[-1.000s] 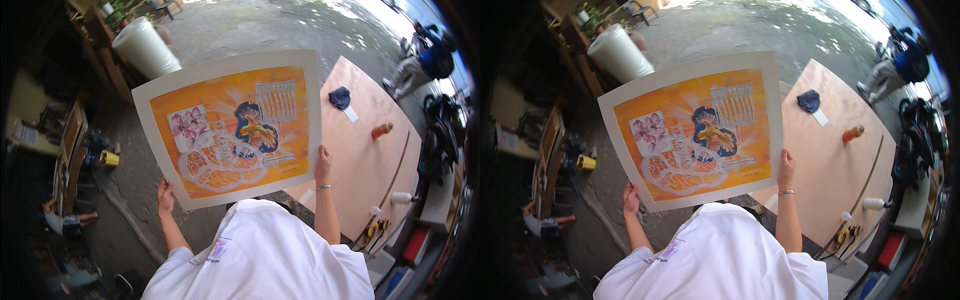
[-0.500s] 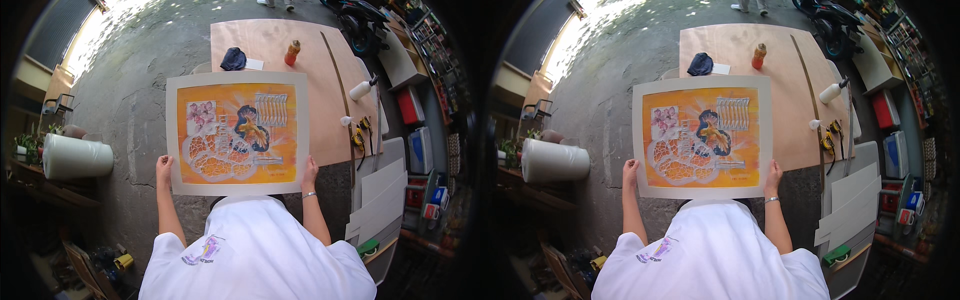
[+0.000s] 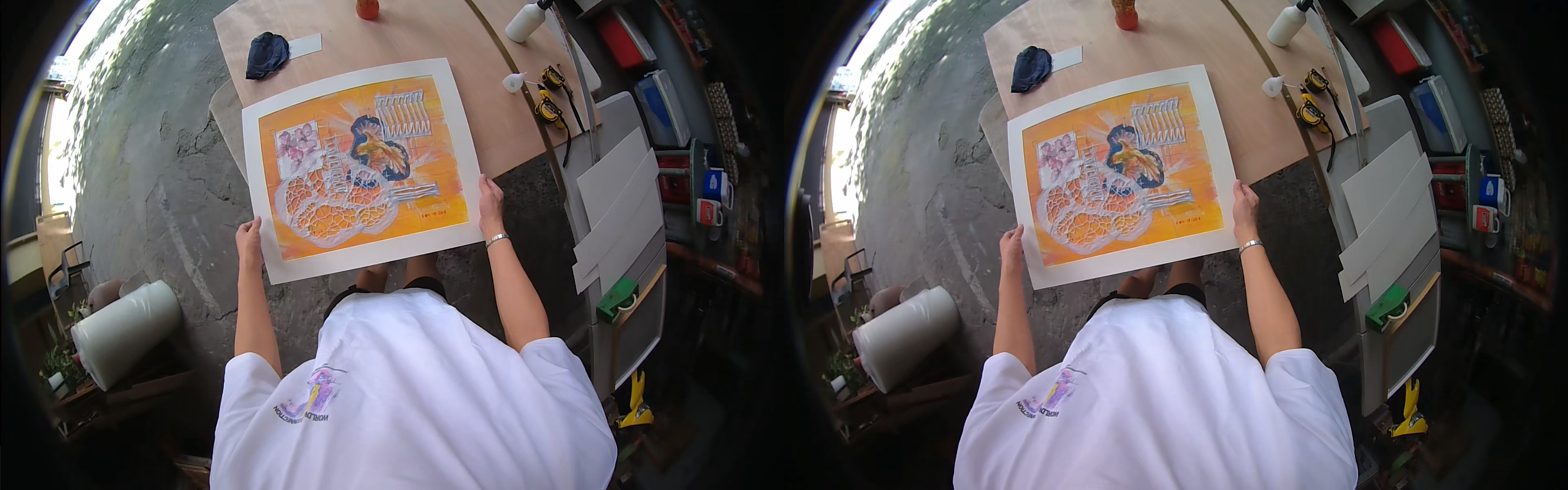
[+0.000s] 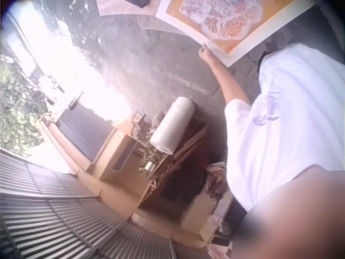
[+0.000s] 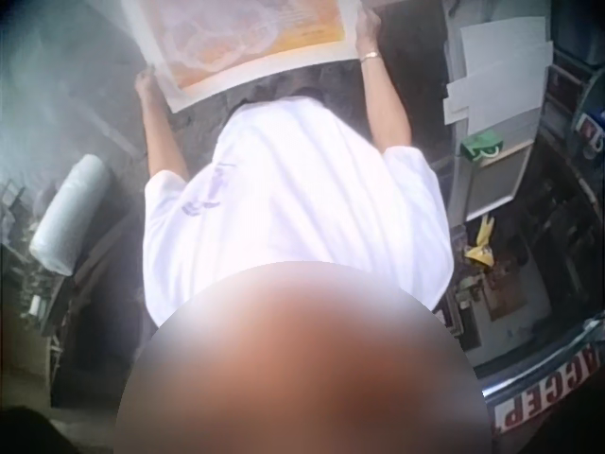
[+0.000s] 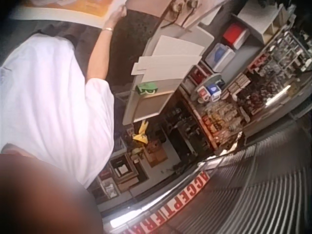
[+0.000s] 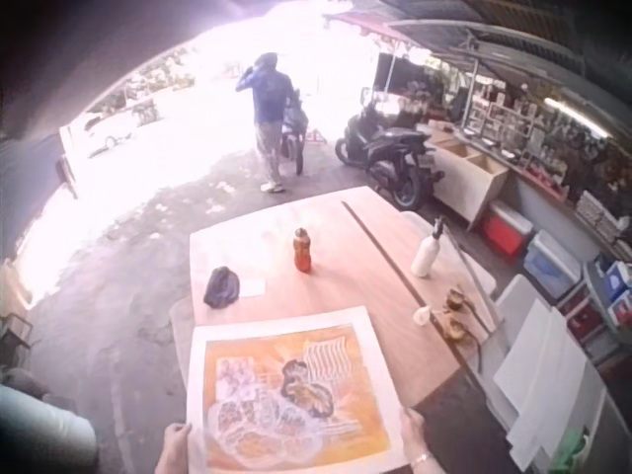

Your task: The person smooths a large printed poster onto a flat board, repeatedly pressing and rubbing the surface to remove air bubbles and ensure adhesion. They lift and reposition the poster several times to check alignment and continue smoothing the edges and center.

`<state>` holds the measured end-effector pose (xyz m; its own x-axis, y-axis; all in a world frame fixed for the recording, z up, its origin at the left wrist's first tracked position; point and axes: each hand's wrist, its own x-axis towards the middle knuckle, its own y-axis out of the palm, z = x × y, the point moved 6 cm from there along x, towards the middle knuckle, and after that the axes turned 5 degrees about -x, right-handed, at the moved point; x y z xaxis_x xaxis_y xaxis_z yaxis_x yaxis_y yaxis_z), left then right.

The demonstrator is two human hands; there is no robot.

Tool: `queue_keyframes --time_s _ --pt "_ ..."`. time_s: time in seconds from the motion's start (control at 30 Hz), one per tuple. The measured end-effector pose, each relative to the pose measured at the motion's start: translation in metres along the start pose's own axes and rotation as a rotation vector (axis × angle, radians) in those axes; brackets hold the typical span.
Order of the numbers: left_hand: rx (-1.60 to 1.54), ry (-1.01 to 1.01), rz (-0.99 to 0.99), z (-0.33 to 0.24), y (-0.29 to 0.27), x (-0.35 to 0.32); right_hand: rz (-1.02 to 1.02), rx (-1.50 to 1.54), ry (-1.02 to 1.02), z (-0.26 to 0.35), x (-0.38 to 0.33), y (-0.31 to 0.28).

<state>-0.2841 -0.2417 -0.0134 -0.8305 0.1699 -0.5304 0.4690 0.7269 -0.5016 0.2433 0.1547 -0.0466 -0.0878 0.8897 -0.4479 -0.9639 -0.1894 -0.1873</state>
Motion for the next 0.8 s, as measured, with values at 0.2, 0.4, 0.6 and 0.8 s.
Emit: queue_keyframes --time_s 0.2,0.4,0.6,0.8 --pt "-0.033 0.080 -0.076 0.007 -0.005 0.016 -0.055 -0.339 -0.082 -0.009 0.000 0.005" --pt "-0.066 0.113 -0.052 0.018 0.000 0.017 -0.054 -0.683 -0.247 -0.001 -0.017 0.007" --pt "-0.061 0.194 -0.069 0.008 0.006 -0.007 -0.018 -0.667 -0.088 -0.014 -0.013 -0.022" --pt "-0.039 0.287 -0.207 0.027 -0.005 -0.022 0.158 -0.495 -0.005 -0.052 -0.019 -0.026"
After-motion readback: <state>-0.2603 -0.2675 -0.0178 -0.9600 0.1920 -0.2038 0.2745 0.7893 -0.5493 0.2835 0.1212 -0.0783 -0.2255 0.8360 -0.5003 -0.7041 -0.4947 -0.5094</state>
